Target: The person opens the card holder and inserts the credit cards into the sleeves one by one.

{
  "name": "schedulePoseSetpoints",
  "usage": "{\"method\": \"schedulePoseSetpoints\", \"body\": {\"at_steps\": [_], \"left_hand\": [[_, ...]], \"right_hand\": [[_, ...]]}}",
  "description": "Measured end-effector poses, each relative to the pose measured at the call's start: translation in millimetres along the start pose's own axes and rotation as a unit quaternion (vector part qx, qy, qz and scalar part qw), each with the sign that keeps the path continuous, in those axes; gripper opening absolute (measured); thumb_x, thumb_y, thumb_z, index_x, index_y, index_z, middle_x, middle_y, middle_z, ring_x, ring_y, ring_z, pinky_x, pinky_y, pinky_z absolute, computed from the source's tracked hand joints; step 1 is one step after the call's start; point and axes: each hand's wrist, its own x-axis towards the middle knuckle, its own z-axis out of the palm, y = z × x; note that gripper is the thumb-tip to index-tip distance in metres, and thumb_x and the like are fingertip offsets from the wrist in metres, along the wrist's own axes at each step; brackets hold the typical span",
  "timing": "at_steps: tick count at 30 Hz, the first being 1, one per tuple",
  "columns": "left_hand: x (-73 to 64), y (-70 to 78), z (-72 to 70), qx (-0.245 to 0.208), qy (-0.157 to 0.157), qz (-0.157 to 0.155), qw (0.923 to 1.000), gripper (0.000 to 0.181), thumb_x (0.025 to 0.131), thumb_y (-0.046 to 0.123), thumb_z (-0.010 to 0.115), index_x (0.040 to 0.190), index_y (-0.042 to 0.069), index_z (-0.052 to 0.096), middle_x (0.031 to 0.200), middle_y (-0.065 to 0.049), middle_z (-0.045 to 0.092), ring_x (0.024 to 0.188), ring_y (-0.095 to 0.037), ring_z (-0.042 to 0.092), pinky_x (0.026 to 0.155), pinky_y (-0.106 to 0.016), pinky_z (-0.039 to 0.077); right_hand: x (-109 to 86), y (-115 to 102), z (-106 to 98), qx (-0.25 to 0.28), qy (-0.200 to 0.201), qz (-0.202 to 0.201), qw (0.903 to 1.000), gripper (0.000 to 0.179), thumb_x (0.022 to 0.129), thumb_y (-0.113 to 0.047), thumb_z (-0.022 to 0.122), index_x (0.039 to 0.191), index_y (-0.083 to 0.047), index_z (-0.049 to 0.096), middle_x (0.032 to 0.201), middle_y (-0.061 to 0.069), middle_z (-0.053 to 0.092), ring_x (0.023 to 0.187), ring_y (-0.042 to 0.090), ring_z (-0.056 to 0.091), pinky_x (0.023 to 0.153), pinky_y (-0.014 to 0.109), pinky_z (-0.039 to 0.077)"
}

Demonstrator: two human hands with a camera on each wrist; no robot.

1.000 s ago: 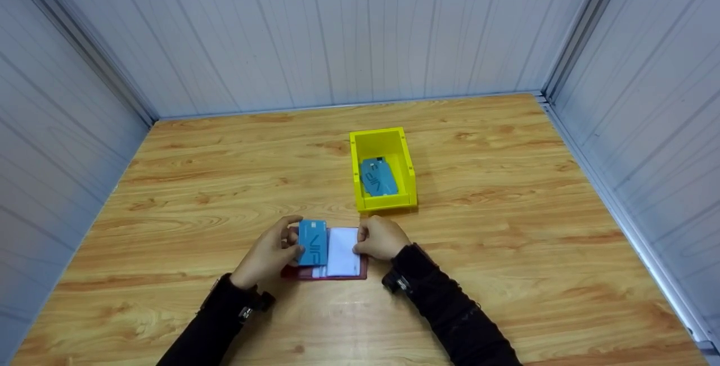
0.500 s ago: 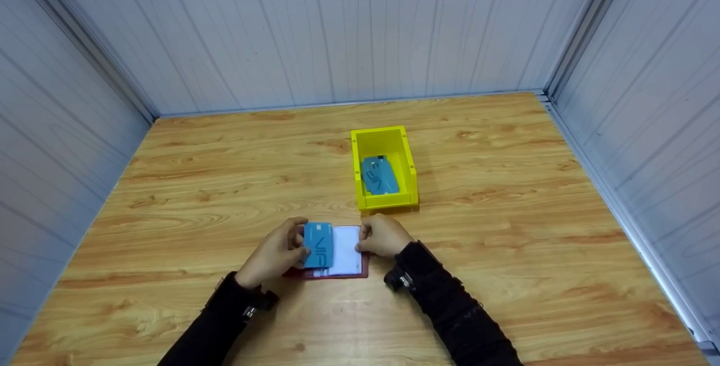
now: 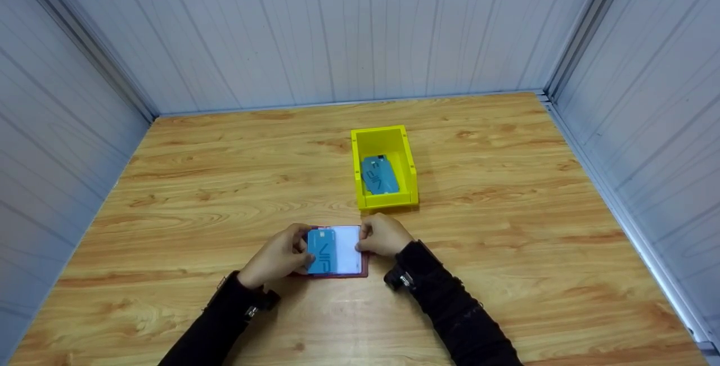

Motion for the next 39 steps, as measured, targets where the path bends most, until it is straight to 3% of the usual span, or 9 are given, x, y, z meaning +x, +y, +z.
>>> {"method": "schedulePoseSetpoints", "body": {"at_steps": [13,18,29,35,39], "left_hand": [[11.4,6.8,8.0,0.016,-0.014,-0.009,0.9997,0.064,0.084,-0.004,0.065,0.143,-0.007,0.04,0.072,-0.003,0.058,0.056,-0.011,0.058,0.054,-0.027,0.055],[16.8,11.4,12.8,0.047,-0.013,-0.023,0.9986,0.064,0.085,0.0,0.066,0.144,-0.005,0.041,0.069,0.0,0.057,0.051,-0.009,0.056,0.052,-0.023,0.049],[24.0,15.9,18.6,0.092,-0.013,-0.015,0.9956,0.062,0.084,0.002,0.066,0.142,-0.006,0.044,0.069,0.003,0.053,0.053,-0.007,0.05,0.053,-0.02,0.041],[26.0,18.0,21.6,0.119,-0.012,0.013,0.9927,0.055,0.083,-0.002,0.062,0.136,-0.01,0.05,0.063,0.005,0.041,0.054,-0.009,0.041,0.054,-0.02,0.034],[27.6,19.9,22.9,0.128,-0.017,0.031,0.9911,0.041,0.081,-0.005,0.06,0.123,-0.009,0.06,0.06,0.006,0.034,0.052,-0.009,0.036,0.05,-0.022,0.029]], "right_hand": [[1.5,1,-1,-0.013,-0.01,-0.01,0.9998,0.014,0.082,-0.016,0.076,0.079,-0.009,0.064,0.07,-0.003,0.056,0.065,0.012,0.051,0.059,0.023,0.04],[1.9,2,-1,-0.003,-0.013,-0.008,0.9999,0.012,0.082,-0.014,0.075,0.08,-0.008,0.065,0.07,-0.003,0.057,0.064,0.012,0.051,0.058,0.024,0.041],[2.3,3,-3,0.008,-0.023,-0.015,0.9996,0.007,0.08,-0.008,0.072,0.082,-0.006,0.066,0.07,-0.003,0.057,0.061,0.01,0.051,0.056,0.022,0.043],[1.0,3,-3,-0.001,-0.018,-0.05,0.9986,0.007,0.078,-0.006,0.072,0.08,-0.003,0.066,0.068,-0.004,0.056,0.059,0.008,0.05,0.056,0.021,0.042],[0.6,3,-3,-0.001,-0.017,-0.055,0.9983,0.007,0.079,-0.006,0.072,0.081,-0.003,0.066,0.068,-0.004,0.056,0.059,0.008,0.05,0.056,0.022,0.042]]}}
